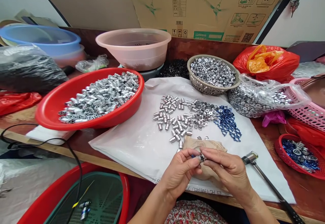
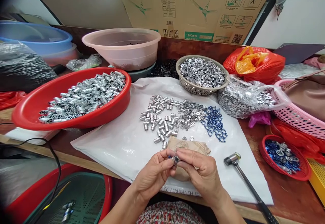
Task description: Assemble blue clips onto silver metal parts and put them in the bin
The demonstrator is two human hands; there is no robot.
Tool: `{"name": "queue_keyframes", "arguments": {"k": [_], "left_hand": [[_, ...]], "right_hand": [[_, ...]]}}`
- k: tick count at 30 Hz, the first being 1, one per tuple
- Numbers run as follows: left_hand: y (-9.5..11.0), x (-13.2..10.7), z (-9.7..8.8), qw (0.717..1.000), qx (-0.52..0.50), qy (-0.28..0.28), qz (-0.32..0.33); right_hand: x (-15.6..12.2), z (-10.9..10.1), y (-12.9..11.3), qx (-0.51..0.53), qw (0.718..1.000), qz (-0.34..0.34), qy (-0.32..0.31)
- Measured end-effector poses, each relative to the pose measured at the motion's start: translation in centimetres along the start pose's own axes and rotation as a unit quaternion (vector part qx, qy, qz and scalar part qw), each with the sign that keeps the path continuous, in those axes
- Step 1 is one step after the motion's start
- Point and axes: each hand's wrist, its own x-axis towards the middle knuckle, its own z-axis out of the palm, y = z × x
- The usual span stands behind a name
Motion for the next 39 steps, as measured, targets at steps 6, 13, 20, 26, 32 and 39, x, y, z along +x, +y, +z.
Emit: {"name": "queue_keyframes", "arguments": {"k": [6, 13, 20, 26, 32, 39], "left_hand": [[-0.3, 0.2, 0.1, 1.000, -0.006, 0.012, 0.003], [-0.9, 0.5, 0.1, 0.999, 0.011, 0.033, -0.019], [0.7, 2.4, -0.2, 0.821, 0.535, 0.039, 0.196], [0.4, 3.9, -0.9, 0.639, 0.711, -0.020, 0.294], [-1.0, 3.2, -1.7, 0.649, 0.680, 0.022, 0.340], [-1.3, 3.0, -1.9, 0.663, 0.675, 0.047, 0.321]], "right_hand": [[-0.8, 0.4, 0.1, -0.057, 0.997, -0.026, 0.036], [-1.9, 1.8, 0.2, -0.149, 0.985, -0.072, 0.049], [-7.2, -5.6, 3.5, -0.429, 0.902, 0.003, 0.054], [-12.8, -12.1, 6.4, -0.507, 0.818, 0.272, 0.003], [-7.0, -6.5, 0.7, -0.305, 0.939, 0.157, -0.028], [-3.7, -3.7, -1.8, -0.273, 0.959, -0.005, -0.082]]}}
